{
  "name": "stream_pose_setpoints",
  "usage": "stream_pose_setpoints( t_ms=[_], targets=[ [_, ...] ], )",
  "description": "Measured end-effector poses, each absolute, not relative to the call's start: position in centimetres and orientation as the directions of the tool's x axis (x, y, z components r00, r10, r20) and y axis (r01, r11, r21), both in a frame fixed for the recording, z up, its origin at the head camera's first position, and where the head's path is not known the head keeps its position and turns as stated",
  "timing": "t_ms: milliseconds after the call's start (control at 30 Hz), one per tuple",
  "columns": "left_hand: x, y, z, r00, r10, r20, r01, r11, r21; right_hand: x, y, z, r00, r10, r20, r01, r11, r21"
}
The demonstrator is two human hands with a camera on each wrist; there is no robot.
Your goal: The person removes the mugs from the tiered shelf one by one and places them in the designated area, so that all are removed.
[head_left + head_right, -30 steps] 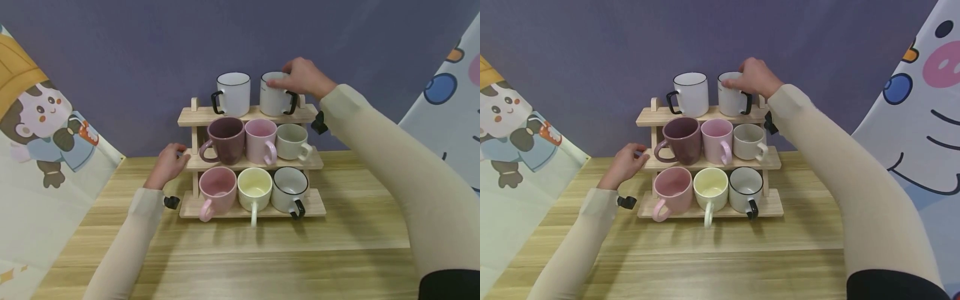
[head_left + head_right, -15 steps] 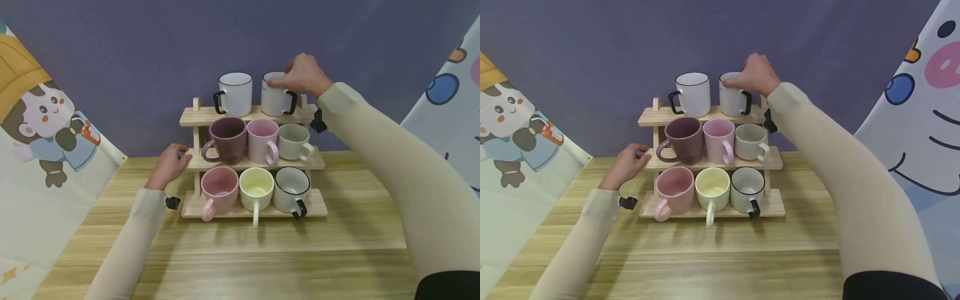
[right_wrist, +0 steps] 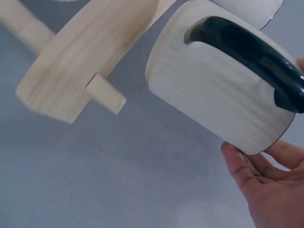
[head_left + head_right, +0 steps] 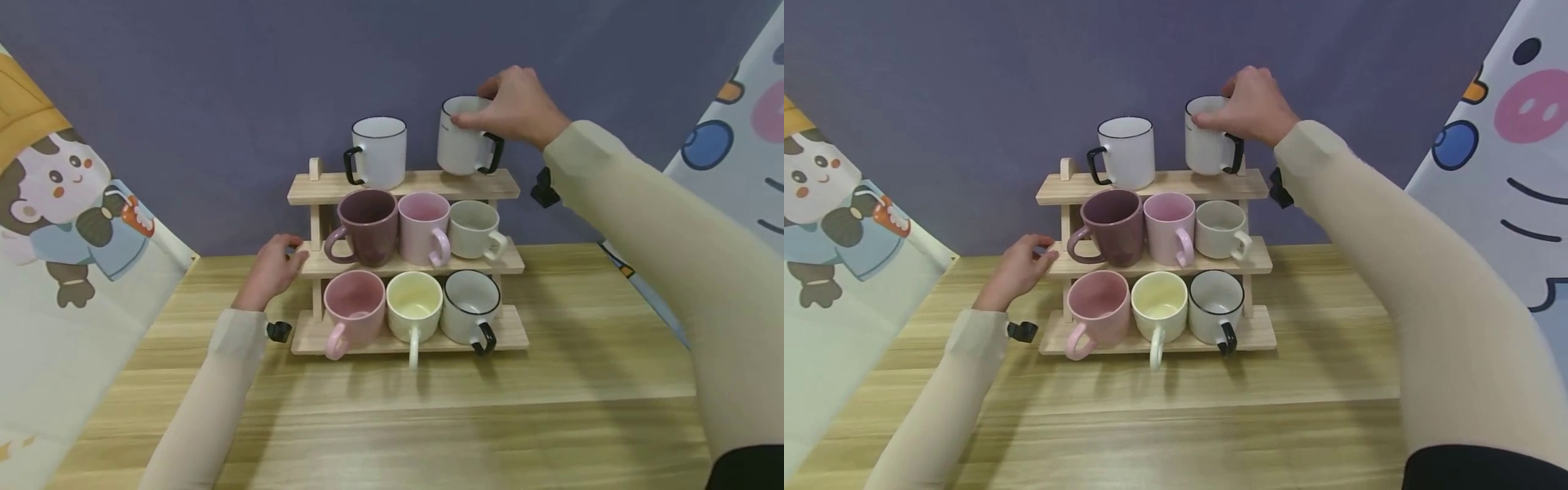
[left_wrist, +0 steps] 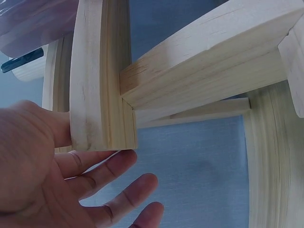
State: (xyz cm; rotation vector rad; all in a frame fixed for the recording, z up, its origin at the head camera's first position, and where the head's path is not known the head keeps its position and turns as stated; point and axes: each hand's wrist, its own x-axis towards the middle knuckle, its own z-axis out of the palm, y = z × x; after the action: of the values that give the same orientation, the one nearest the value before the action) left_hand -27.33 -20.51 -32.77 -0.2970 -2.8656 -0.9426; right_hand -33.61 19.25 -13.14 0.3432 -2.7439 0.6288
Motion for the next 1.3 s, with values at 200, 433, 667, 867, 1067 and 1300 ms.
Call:
stream_pose_setpoints(
  t_ms=[200,433,667,867,1067,1300],
  targets=[
    [-27.5,-20.4,-32.9,-0.971,0.151,0.185,0.231,0.795,0.561,-33.2,21.0,-12.9,-0.918,-0.176,0.354,-0.308,0.880,-0.361],
    [-27.5,-20.5,-32.7,-0.970,0.150,0.191,0.233,0.796,0.558,-32.6,22.8,-12.7,-0.910,-0.178,0.374,-0.312,0.888,-0.337],
    [-27.6,-20.6,-32.8,-0.968,0.144,0.208,0.236,0.805,0.544,-32.2,24.7,-12.6,-0.908,-0.160,0.387,-0.298,0.896,-0.329],
    [-27.6,-20.8,-32.8,-0.970,0.140,0.198,0.227,0.808,0.543,-31.9,26.4,-12.7,-0.920,-0.124,0.371,-0.257,0.907,-0.334],
    [-27.3,-21.3,-32.8,-0.972,0.130,0.195,0.218,0.807,0.549,-31.7,28.1,-13.3,-0.939,-0.084,0.334,-0.211,0.907,-0.364],
    [-27.1,-21.5,-32.8,-0.971,0.131,0.200,0.221,0.810,0.543,-32.1,30.1,-15.0,-0.961,0.012,0.275,-0.103,0.910,-0.401]
  ],
)
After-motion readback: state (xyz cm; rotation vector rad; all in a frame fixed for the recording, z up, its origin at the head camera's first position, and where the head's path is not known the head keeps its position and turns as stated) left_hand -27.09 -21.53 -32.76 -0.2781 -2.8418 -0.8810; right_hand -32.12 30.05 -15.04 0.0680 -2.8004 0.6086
